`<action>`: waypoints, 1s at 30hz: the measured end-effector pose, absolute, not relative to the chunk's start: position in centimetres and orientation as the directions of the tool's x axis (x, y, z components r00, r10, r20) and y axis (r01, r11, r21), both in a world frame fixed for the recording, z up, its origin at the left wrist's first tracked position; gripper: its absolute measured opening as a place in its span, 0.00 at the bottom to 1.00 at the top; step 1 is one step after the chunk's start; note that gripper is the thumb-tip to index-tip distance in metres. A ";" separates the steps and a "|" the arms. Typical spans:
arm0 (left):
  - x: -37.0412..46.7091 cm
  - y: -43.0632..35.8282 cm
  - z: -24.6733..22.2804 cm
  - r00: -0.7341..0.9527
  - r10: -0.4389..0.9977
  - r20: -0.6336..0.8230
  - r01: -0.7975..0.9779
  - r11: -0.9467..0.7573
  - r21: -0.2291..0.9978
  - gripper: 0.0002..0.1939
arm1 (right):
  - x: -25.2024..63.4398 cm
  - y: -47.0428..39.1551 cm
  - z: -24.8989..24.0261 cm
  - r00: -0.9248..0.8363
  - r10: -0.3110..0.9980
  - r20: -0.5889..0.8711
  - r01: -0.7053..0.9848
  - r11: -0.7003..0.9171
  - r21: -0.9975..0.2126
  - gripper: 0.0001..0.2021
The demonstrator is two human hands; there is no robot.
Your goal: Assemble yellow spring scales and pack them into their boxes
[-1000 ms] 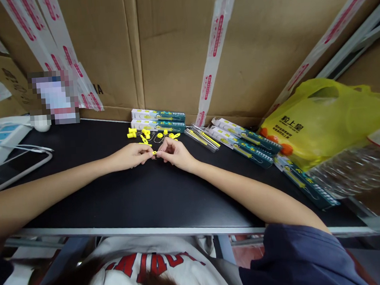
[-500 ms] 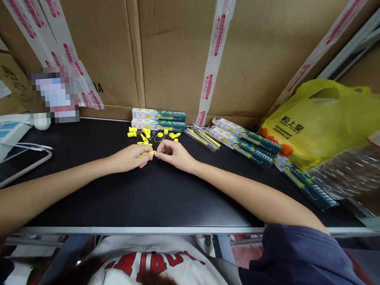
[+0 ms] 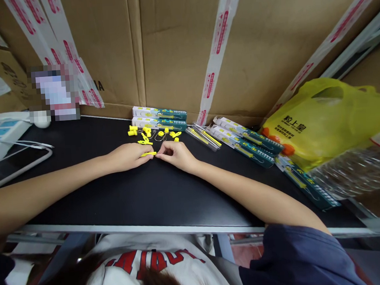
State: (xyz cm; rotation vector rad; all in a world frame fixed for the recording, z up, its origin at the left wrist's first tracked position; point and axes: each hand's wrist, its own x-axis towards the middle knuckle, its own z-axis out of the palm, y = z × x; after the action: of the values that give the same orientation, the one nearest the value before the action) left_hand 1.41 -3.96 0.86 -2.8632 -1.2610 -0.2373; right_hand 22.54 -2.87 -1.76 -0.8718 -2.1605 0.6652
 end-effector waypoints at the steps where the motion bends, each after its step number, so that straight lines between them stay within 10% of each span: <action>1: 1.4 -4.0 0.9 0.664 0.735 0.136 0.736 -0.674 0.052 0.14 | 22.6 -2.9 -1.7 -0.537 0.722 0.436 0.393 0.671 -0.628 0.13; 8: 1.7 -4.7 1.2 0.642 0.758 0.117 0.765 -0.644 -0.021 0.14 | 22.8 -2.8 -1.8 -0.563 0.646 0.515 0.409 0.760 -0.505 0.12; 20: 1.9 -5.3 1.3 0.627 0.766 0.140 0.777 -0.629 -0.040 0.17 | 22.8 -2.5 -1.8 -0.482 0.761 0.434 0.353 0.623 -0.698 0.18; 30: 2.0 -4.7 0.7 0.577 0.782 0.237 0.728 -0.624 0.284 0.18 | 22.8 -2.2 -1.7 -0.467 0.777 0.422 0.302 0.589 -0.749 0.18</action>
State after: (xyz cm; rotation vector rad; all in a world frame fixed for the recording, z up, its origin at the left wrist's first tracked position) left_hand 1.96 -4.69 0.70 -2.9251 -1.4111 -0.5673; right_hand 22.81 -2.21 -1.73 -0.8555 -2.0352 0.7704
